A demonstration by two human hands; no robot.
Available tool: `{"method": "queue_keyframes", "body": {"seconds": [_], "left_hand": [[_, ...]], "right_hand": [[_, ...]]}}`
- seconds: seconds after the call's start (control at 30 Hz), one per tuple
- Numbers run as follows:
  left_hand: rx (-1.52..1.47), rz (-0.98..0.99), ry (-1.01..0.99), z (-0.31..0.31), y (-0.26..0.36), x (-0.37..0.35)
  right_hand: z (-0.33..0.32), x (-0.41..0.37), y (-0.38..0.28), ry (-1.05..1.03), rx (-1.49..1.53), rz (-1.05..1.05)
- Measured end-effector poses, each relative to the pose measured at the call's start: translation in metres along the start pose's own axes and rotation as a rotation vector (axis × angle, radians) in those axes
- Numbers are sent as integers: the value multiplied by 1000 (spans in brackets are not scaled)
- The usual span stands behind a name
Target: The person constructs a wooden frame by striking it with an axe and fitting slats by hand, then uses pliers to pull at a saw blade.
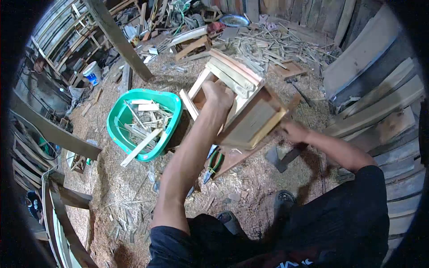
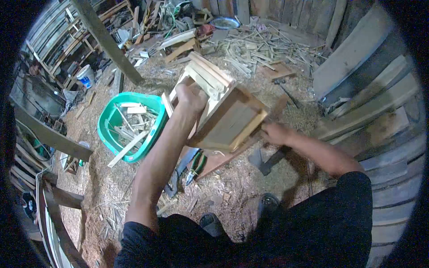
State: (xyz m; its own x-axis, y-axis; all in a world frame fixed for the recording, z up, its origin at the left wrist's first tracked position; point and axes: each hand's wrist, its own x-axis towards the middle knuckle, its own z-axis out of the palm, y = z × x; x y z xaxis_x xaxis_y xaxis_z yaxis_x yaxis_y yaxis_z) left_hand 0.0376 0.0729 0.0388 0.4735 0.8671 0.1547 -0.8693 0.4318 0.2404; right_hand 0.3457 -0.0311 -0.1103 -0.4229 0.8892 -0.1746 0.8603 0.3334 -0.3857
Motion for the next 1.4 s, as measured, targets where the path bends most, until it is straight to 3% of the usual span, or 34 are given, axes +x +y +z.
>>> {"method": "queue_keyframes", "body": {"seconds": [0.03, 0.07, 0.13, 0.27, 0.33, 0.37, 0.4, 0.47, 0.57, 0.67, 0.7, 0.8, 0.83, 0.87, 0.93, 1.0, 1.03, 1.07, 1.13, 1.17, 1.27, 1.3, 1.33, 1.37, 1.4], "left_hand": [[183, 204, 324, 32, -10, -5], [76, 211, 282, 42, -10, -3], [-145, 224, 194, 62, -5, 2], [-134, 362, 109, 91, -17, -1], [-111, 263, 129, 100, -23, -10], [-74, 235, 138, 101, -24, -13], [-35, 210, 150, 100, -24, -18], [67, 134, 172, 97, -24, -31], [174, 115, 271, 86, -23, -49], [353, -71, 363, 69, -11, -69], [417, -226, 275, 58, 1, -73], [905, -548, 106, 75, 37, -102], [1081, -539, 116, 74, 49, -105], [1309, -484, 126, 76, 60, -106], [1508, -31, 153, 60, 76, -104], [1491, 210, 256, 43, 77, -93], [1659, 276, 258, 34, 74, -89], [1727, 150, 215, 26, 69, -86], [1694, 242, 224, 9, 37, -81], [1708, 50, 345, 9, 26, -84], [1337, 126, 273, -12, 3, -85], [1442, 133, 335, -21, -2, -86], [1542, 144, 399, -39, -8, -85], [1379, 193, 385, -64, -19, -80], [1454, 222, 301, -58, -25, -83]], "right_hand": [[-29, 7, -11, 93, -16, -9], [-56, 12, -22, 186, -30, -18], [-107, 11, -47, 185, -266, 158], [-158, 13, -111, 423, 516, 258], [-160, 1, -170, 625, 646, 86], [-159, 8, -172, 413, 837, 96], [-154, 13, -187, 406, 891, 129], [-135, 24, -199, 610, 788, 35], [-114, 43, -178, 678, 765, 50], [-115, 49, -162, 586, 634, 62], [-125, 41, -172, 620, 509, 89], [-145, 46, -164, 415, 249, 59], [-140, 53, -157, 520, 148, -75], [-140, 58, -147, 497, 177, -92], [-147, 53, -150, 441, 239, -120], [-151, 56, -140, 446, 150, -169], [-155, 57, -137, 455, 99, -197], [-159, 58, -133, 430, 81, -216], [-175, 55, -140, 380, 47, -258], [-185, 56, -144, 330, -30, -265], [-195, 66, -154, 274, -199, -162], [-190, 67, -153, 277, -248, -146], [-185, 68, -151, 356, -280, -183], [-177, 68, -147, 435, -315, -221], [-168, 69, -141, 516, -350, -258]]}}
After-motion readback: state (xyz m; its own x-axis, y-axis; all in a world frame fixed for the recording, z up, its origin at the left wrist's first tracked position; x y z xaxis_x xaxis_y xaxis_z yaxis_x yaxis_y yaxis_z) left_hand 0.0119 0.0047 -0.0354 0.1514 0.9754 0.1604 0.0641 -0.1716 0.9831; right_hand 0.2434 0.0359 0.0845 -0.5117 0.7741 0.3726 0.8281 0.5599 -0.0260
